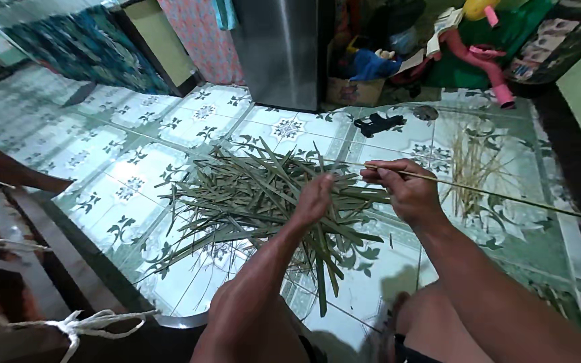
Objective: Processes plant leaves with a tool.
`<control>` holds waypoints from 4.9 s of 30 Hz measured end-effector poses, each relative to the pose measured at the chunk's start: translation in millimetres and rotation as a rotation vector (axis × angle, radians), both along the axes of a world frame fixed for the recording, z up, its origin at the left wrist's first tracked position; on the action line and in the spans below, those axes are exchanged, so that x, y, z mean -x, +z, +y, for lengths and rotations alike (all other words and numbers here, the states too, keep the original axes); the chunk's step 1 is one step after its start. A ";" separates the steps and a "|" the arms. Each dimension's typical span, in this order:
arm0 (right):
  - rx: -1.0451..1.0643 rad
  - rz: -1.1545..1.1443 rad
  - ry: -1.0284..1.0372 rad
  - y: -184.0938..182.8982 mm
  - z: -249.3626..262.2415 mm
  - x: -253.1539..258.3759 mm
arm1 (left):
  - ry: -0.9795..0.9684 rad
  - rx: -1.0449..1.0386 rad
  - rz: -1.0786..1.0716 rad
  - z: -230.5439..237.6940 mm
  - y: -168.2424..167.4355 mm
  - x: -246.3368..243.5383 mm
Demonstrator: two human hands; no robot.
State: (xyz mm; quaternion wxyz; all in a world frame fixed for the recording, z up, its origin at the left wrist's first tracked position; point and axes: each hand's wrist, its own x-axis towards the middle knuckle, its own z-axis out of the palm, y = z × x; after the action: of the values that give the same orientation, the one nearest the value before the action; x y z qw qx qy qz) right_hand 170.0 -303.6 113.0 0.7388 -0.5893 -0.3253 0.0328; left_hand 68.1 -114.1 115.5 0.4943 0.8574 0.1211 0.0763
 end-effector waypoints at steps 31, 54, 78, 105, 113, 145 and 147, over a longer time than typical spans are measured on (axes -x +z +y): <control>-0.131 0.310 0.044 6.6 3.2 7.0 | 0.047 -0.105 -0.023 -18.0 5.9 -4.7; -0.078 0.163 0.063 7.5 -5.6 -3.0 | 0.072 0.027 0.017 5.4 -2.3 -6.2; -0.123 0.352 0.012 10.2 -10.6 -5.1 | 0.084 -0.081 0.046 12.0 -12.2 -3.5; 0.509 -0.047 0.394 -3.3 5.1 17.4 | 0.076 0.672 -0.172 43.6 28.7 10.9; 0.270 0.264 0.446 3.0 2.1 27.8 | -0.295 0.628 0.026 2.7 29.8 24.0; 0.342 0.064 0.604 -15.5 -49.9 17.7 | 0.232 0.721 -0.514 108.2 59.6 62.8; 0.395 0.024 0.588 -17.2 -57.0 16.7 | 0.265 0.705 -0.518 117.0 57.7 66.6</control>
State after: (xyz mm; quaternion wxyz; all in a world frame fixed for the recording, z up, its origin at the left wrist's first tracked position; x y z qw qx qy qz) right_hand 153.3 -360.6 95.8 0.5733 -0.6015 -0.4597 0.3133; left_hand 1.5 2.9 173.1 0.7558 0.5668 0.1205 0.3049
